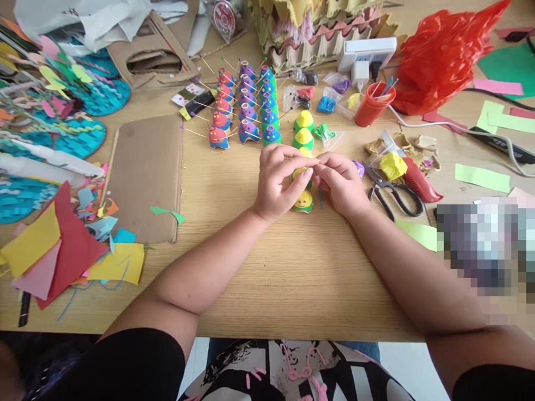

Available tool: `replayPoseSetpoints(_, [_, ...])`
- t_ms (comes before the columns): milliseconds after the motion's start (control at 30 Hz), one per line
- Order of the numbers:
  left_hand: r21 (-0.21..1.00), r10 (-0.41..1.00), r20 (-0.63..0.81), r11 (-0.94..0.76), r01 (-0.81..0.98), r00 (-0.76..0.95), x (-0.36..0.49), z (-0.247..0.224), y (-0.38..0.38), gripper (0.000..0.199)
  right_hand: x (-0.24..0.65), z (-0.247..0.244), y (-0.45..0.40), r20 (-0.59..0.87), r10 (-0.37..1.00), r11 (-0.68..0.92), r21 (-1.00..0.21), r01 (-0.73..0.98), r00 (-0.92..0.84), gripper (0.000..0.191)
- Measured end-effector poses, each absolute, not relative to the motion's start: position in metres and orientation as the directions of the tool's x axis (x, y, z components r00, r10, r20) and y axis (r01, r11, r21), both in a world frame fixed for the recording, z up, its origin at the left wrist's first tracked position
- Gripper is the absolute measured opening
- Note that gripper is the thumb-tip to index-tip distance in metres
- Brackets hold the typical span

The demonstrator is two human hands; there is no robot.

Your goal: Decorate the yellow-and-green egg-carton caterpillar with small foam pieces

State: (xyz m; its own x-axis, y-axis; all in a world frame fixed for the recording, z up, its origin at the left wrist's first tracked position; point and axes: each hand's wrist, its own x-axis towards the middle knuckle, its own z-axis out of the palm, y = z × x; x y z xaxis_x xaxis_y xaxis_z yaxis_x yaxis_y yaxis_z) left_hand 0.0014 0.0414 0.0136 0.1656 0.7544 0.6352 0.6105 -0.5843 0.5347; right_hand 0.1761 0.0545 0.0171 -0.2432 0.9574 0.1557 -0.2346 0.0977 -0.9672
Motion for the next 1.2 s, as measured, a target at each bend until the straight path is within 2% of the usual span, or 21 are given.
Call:
replayPoseSetpoints(233, [0.515,0.649,0.752,-0.689,0.51,0.119,0.002,0.012,0.045,0.031,0.176,0.017,0.055,0.164,0.96,0.105,-0.962,-0.25,-0.229,0.024])
replayPoseSetpoints(433, [0.543,0.72,0.679,-0.624,0.562,0.144,0.002,0.014,0.042,0.035,0.174,0.022,0.053,0.134,0.969,0.083,-0.969,-0.234,-0.208,0.02])
replayPoseSetpoints(533, [0.529,0.698,0.702,-0.644,0.552,0.141,0.002,0.013,0.043,0.032,0.174,0.021,0.054,0.142,0.968,0.091,-0.967,-0.238,-0.208,0.019])
replayPoseSetpoints(767, [0.524,0.671,0.728,-0.679,0.515,0.145,0.002,0.008,0.047,0.027,0.175,0.018,0.055,0.146,0.967,0.101,-0.971,-0.215,-0.209,0.022])
replayPoseSetpoints(967, [0.526,0.687,0.715,-0.653,0.545,0.132,0.002,0.007,0.047,0.029,0.176,0.014,0.055,0.14,0.962,0.075,-0.961,-0.266,-0.234,0.022])
replayPoseSetpoints(1200, [0.527,0.698,0.707,-0.626,0.575,0.113,0.002,0.007,0.049,0.034,0.177,0.014,0.055,0.157,0.954,0.099,-0.969,-0.225,-0.255,0.038])
